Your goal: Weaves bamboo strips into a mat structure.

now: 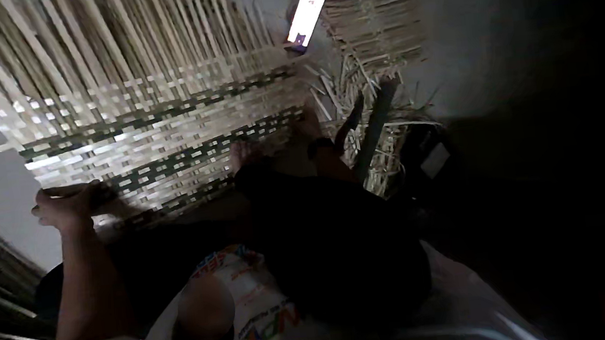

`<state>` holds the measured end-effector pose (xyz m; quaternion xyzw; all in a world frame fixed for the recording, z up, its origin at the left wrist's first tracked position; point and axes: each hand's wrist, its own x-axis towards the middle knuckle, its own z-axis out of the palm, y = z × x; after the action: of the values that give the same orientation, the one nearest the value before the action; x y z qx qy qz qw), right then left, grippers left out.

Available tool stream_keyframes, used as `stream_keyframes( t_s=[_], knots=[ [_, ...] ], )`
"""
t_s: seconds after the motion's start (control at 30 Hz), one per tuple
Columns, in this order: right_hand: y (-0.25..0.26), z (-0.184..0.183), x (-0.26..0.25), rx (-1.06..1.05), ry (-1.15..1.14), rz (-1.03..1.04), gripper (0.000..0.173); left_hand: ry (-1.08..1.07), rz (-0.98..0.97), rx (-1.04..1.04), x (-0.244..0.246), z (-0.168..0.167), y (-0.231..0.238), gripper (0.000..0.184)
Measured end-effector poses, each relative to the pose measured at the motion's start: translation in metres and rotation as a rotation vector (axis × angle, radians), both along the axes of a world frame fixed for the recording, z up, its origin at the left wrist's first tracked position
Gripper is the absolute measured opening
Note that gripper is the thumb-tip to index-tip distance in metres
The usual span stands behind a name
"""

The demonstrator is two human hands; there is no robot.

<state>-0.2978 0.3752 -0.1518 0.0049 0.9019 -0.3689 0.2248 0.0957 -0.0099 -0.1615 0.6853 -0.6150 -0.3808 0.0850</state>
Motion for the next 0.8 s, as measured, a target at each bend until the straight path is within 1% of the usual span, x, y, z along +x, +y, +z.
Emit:
stream_keyframes(
  t_s=[0.1, 0.17, 0.23, 0.27, 0.3, 0.33, 0.37, 0.4, 0.43, 0.53, 0.6, 0.63, 0.67, 0.73, 0.8],
  knots=[
    [-0.008, -0.004, -0.004, 0.063, -0.027, 0.024, 0.073, -0.038, -0.027, 0.003, 0.002, -0.011, -0.009, 0.094],
    [-0.009, -0.004, -0.009, 0.099, -0.02, 0.05, 0.072, -0.058, -0.052, -0.008, 0.0, -0.009, -0.008, 0.091],
    [-0.009, 0.005, -0.017, 0.139, -0.057, 0.109, 0.071, -0.084, -0.079, -0.005, 0.001, -0.009, -0.011, 0.088],
    [-0.008, 0.01, -0.023, 0.164, -0.074, 0.139, 0.071, -0.107, -0.098, -0.004, 0.003, -0.009, -0.014, 0.089],
    [-0.008, 0.013, -0.029, 0.186, -0.071, 0.171, 0.071, -0.135, -0.127, -0.004, 0.006, -0.008, -0.019, 0.094],
    [-0.007, 0.014, -0.037, 0.185, -0.035, 0.18, 0.069, -0.155, -0.156, -0.011, 0.01, -0.008, -0.026, 0.103],
    [-0.009, 0.018, -0.044, 0.17, 0.01, 0.177, 0.064, -0.121, -0.172, -0.042, 0.014, -0.009, -0.035, 0.108],
    [-0.011, 0.02, -0.052, 0.145, 0.055, 0.169, 0.061, -0.019, -0.182, -0.081, 0.017, -0.012, -0.046, 0.106],
    [-0.014, 0.024, -0.061, 0.106, 0.083, 0.156, 0.059, 0.119, -0.193, -0.089, 0.016, -0.01, -0.056, 0.098],
    [-0.025, 0.021, -0.087, -0.059, 0.101, 0.151, 0.05, 0.475, -0.175, -0.004, 0.0, 0.0, -0.083, 0.047],
    [-0.033, 0.015, -0.104, -0.146, 0.08, 0.141, 0.047, 0.555, -0.142, 0.044, -0.007, -0.005, -0.101, 0.026],
    [-0.036, 0.01, -0.111, -0.183, 0.069, 0.138, 0.045, 0.557, -0.112, 0.05, -0.009, -0.009, -0.107, 0.019],
    [-0.039, 0.004, -0.117, -0.219, 0.068, 0.134, 0.042, 0.566, -0.079, 0.058, -0.011, -0.011, -0.109, 0.016],
    [-0.04, -0.002, -0.125, -0.252, 0.059, 0.126, 0.042, 0.593, -0.053, 0.071, -0.012, -0.015, -0.11, 0.017],
    [-0.04, -0.005, -0.124, -0.273, 0.041, 0.098, 0.042, 0.596, -0.043, 0.083, -0.01, -0.018, -0.112, 0.014]
  ],
)
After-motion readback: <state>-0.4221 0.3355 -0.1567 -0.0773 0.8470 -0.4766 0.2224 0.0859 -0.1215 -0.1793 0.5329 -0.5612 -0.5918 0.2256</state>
